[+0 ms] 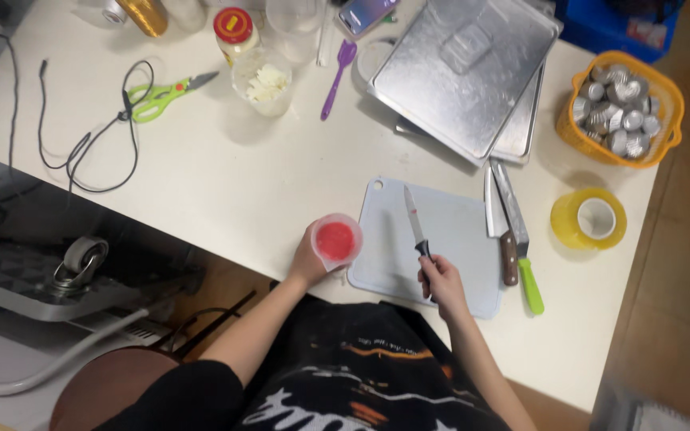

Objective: The person washes a knife at the sink, then presses a red dough-like mass into a plastic container and packs it down by hand. They cut around the container edge with a knife to release a red dough block, place it in a lidded container, carry it to a refrigerator, and then rinse the plastic container at the sink.

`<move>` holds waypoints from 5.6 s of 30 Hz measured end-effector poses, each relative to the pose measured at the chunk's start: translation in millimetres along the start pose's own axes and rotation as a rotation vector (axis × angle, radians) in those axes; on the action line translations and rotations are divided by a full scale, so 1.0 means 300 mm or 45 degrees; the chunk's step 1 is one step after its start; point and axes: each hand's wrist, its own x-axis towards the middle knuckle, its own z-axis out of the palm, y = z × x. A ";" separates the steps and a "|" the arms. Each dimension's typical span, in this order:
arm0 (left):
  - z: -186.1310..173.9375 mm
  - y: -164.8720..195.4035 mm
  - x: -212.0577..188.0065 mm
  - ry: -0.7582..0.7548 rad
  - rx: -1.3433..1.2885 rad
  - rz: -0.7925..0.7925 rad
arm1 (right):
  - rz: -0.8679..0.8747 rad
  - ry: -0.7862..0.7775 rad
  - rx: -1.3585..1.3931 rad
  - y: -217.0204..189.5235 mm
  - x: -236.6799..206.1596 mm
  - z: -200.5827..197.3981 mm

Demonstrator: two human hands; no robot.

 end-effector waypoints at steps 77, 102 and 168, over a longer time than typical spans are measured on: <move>-0.229 0.602 0.328 -1.526 0.685 -0.076 | -0.089 -0.611 -1.005 -0.336 -0.105 -0.162; -0.251 0.364 0.058 -0.815 -0.267 -0.137 | -0.054 -0.206 -0.297 -0.051 0.034 -0.240; -0.493 0.165 0.111 -0.559 -1.719 -1.712 | -0.990 -0.573 -0.726 -0.409 -0.093 0.660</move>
